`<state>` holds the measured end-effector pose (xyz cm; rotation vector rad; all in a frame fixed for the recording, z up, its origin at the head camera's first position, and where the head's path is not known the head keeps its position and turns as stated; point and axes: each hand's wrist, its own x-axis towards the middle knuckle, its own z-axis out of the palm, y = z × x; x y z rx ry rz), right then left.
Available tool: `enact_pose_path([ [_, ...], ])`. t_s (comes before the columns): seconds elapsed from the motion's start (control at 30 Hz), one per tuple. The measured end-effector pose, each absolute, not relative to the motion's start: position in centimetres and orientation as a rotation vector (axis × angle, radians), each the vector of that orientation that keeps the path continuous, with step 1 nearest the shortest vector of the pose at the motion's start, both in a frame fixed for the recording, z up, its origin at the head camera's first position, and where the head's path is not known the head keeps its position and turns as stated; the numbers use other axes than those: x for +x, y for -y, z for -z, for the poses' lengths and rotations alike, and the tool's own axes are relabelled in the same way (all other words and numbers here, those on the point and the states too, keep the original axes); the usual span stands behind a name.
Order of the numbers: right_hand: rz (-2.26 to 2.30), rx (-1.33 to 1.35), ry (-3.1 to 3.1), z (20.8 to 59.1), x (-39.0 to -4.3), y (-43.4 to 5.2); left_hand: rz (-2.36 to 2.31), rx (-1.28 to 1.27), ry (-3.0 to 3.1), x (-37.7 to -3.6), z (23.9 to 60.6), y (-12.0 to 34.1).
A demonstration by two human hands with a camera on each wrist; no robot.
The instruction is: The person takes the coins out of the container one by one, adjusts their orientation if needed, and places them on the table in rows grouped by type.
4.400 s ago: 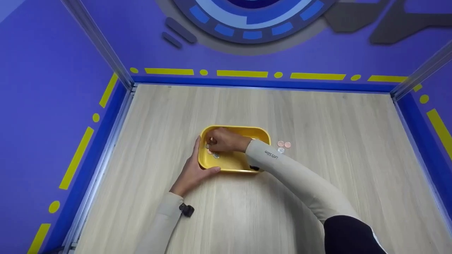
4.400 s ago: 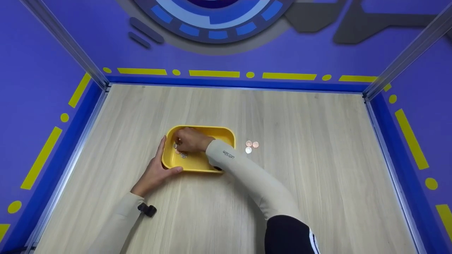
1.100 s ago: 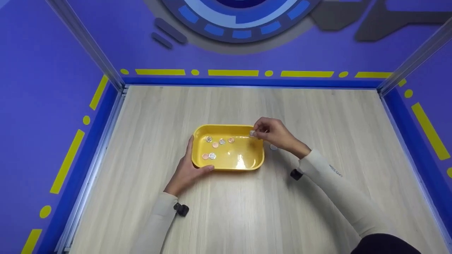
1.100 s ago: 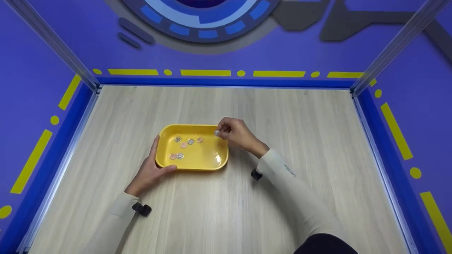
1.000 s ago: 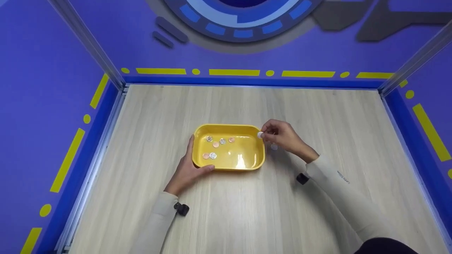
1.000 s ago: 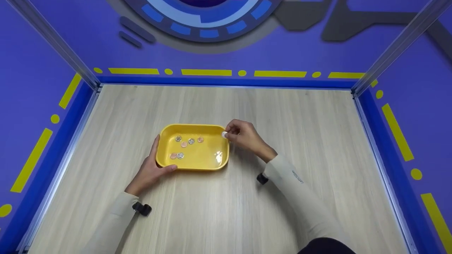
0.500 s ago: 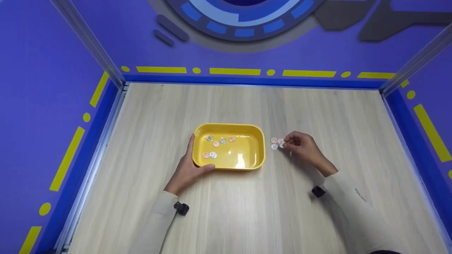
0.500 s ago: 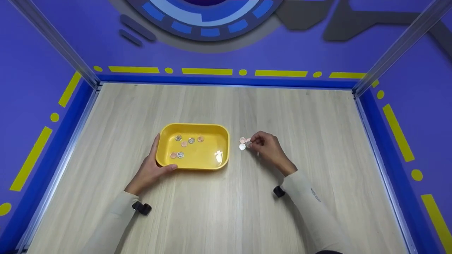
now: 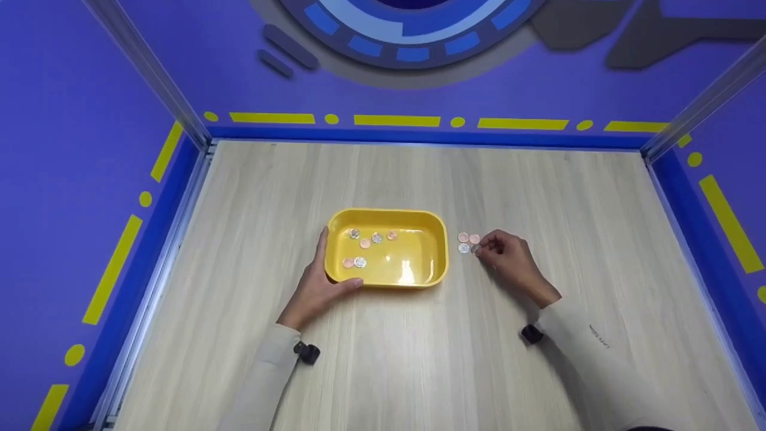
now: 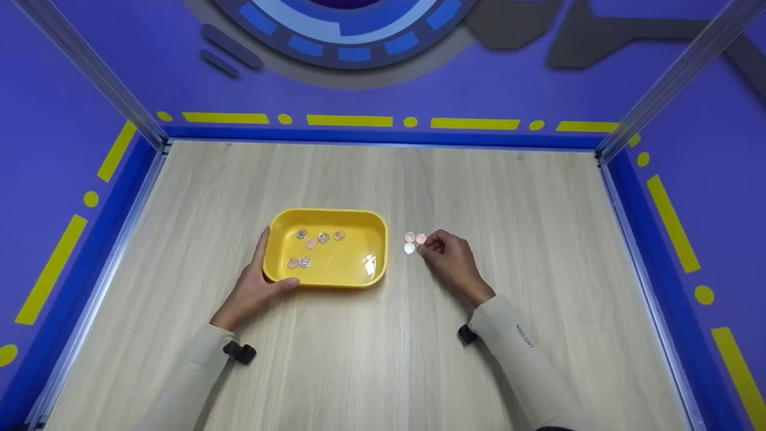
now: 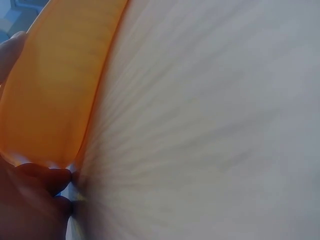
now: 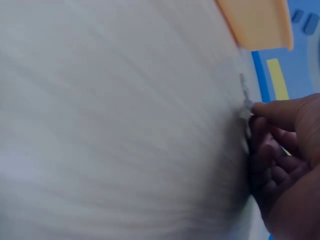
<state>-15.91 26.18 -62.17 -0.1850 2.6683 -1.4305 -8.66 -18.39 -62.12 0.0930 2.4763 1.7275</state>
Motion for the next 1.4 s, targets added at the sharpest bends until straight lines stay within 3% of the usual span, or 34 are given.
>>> enact_pose_path([
  [0.7,1.356,-0.185,-2.818,63.1,-16.3,-24.9,-1.695,0.069,-2.492,-10.0,61.9,19.2],
  [1.4,1.287,-0.187,-2.872,63.2,-15.2,-25.3,-1.738,0.07,-2.471,-8.8,62.3,18.4],
])
